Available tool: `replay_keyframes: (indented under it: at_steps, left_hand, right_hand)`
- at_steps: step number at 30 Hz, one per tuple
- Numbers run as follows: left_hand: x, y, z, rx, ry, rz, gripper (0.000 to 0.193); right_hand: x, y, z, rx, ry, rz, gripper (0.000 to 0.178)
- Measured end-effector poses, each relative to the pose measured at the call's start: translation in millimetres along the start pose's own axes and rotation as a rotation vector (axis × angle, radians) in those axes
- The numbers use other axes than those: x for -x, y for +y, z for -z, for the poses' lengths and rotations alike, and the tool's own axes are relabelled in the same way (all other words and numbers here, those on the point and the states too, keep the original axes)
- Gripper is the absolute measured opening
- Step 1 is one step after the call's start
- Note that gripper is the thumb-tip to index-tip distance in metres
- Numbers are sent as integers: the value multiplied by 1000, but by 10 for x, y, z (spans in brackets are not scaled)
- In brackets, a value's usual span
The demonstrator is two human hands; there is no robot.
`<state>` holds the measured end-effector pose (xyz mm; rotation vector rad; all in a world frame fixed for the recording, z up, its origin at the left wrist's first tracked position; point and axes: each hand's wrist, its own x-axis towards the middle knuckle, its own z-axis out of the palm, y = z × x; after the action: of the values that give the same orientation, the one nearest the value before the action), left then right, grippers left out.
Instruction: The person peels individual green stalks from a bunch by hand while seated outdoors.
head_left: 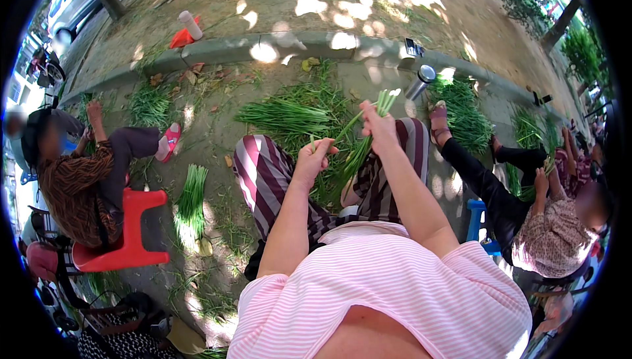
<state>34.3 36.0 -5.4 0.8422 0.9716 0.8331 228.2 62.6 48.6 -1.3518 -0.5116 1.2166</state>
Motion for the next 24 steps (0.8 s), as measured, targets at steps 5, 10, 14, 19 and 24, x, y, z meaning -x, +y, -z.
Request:
replay_keyframes:
  at_steps: [5, 10, 14, 19, 24]
  left_hand:
    - [-16, 35, 44, 73, 131, -43, 33]
    - [-73, -30, 143, 251, 203, -50, 34]
    - [-129, -124, 246, 316, 382, -47, 32]
    - [-114, -95, 198, 267, 425, -40, 26]
    - [-94, -63, 155, 273, 404, -29, 17]
  right_hand:
    - [-293, -386, 544, -314, 91, 117, 21]
    - [-329, -591, 1097, -650, -19, 121, 23]
    - [-302, -631, 1295, -813, -58, 133, 21]
    - [-326, -500, 1371, -910, -76, 118, 22]
    - [-287, -435, 1302, -801, -104, 129, 23]
